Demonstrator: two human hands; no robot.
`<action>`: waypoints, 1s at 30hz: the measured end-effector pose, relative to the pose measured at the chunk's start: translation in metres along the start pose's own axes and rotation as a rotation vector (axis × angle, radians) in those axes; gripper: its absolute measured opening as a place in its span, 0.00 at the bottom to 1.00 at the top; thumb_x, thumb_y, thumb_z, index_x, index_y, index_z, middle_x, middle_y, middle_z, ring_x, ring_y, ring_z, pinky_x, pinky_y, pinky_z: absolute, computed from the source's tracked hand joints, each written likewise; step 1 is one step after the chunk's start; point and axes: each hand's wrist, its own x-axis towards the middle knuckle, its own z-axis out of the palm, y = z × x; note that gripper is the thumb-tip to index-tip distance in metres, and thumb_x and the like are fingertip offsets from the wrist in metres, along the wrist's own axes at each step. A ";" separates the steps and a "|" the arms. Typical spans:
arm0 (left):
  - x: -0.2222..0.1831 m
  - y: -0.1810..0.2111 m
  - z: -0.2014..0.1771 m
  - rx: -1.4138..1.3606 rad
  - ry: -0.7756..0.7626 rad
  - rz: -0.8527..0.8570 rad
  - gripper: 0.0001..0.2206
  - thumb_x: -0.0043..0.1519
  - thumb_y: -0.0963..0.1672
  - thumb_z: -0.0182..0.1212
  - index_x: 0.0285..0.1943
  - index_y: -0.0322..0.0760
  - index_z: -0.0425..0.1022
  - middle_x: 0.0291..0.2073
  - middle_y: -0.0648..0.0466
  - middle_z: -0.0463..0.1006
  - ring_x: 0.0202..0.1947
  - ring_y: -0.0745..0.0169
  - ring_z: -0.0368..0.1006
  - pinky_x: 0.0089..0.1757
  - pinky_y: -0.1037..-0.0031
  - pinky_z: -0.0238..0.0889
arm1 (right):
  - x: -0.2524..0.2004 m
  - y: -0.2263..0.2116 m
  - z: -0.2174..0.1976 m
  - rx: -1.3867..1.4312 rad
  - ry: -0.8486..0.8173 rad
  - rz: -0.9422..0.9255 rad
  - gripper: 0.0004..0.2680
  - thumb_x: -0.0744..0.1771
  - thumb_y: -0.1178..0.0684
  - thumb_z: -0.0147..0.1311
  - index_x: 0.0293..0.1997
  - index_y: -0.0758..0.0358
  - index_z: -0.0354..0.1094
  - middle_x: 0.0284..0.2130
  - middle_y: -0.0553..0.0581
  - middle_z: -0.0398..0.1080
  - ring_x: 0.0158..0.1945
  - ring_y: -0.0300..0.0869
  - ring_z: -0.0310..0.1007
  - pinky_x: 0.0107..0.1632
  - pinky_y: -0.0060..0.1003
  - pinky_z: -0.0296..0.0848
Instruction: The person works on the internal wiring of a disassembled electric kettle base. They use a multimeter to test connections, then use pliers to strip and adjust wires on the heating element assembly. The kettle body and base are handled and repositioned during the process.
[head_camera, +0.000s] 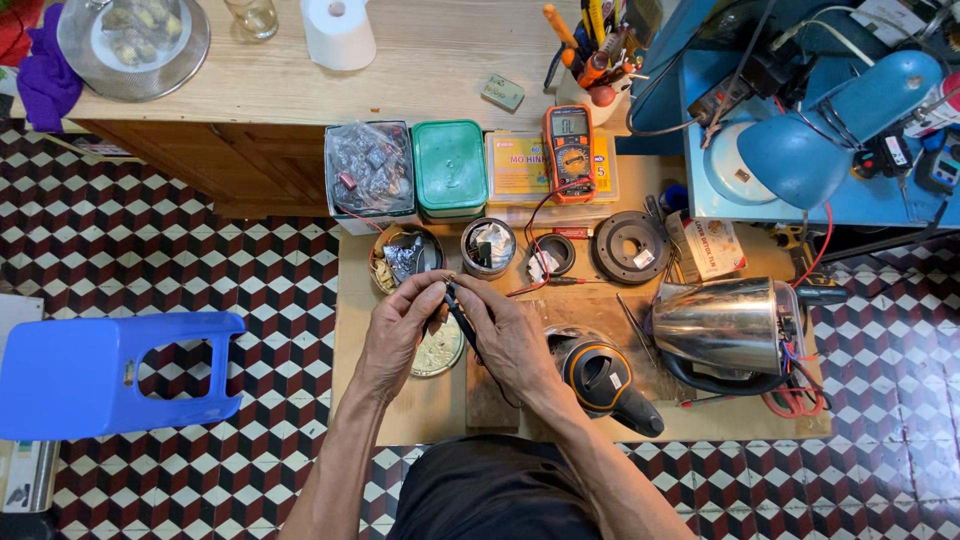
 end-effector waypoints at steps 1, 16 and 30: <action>0.000 -0.001 0.002 -0.005 0.002 -0.004 0.15 0.67 0.45 0.61 0.58 0.30 0.77 0.35 0.60 0.76 0.32 0.76 0.65 0.36 0.83 0.61 | 0.000 -0.001 -0.001 0.026 -0.025 0.106 0.14 0.70 0.45 0.47 0.60 0.54 0.71 0.22 0.57 0.73 0.22 0.35 0.71 0.27 0.35 0.70; 0.005 0.000 0.013 -0.058 -0.067 0.022 0.16 0.66 0.45 0.61 0.59 0.31 0.73 0.38 0.60 0.78 0.37 0.77 0.69 0.40 0.82 0.64 | -0.002 -0.006 -0.025 0.210 -0.107 0.073 0.15 0.72 0.47 0.46 0.66 0.55 0.69 0.26 0.45 0.62 0.29 0.28 0.62 0.29 0.26 0.70; 0.003 0.008 0.015 -0.051 -0.132 -0.022 0.17 0.69 0.46 0.58 0.62 0.30 0.75 0.40 0.59 0.78 0.35 0.75 0.65 0.40 0.81 0.62 | 0.008 0.012 -0.031 0.080 -0.083 0.036 0.13 0.70 0.51 0.53 0.61 0.61 0.65 0.21 0.48 0.58 0.25 0.30 0.55 0.28 0.30 0.58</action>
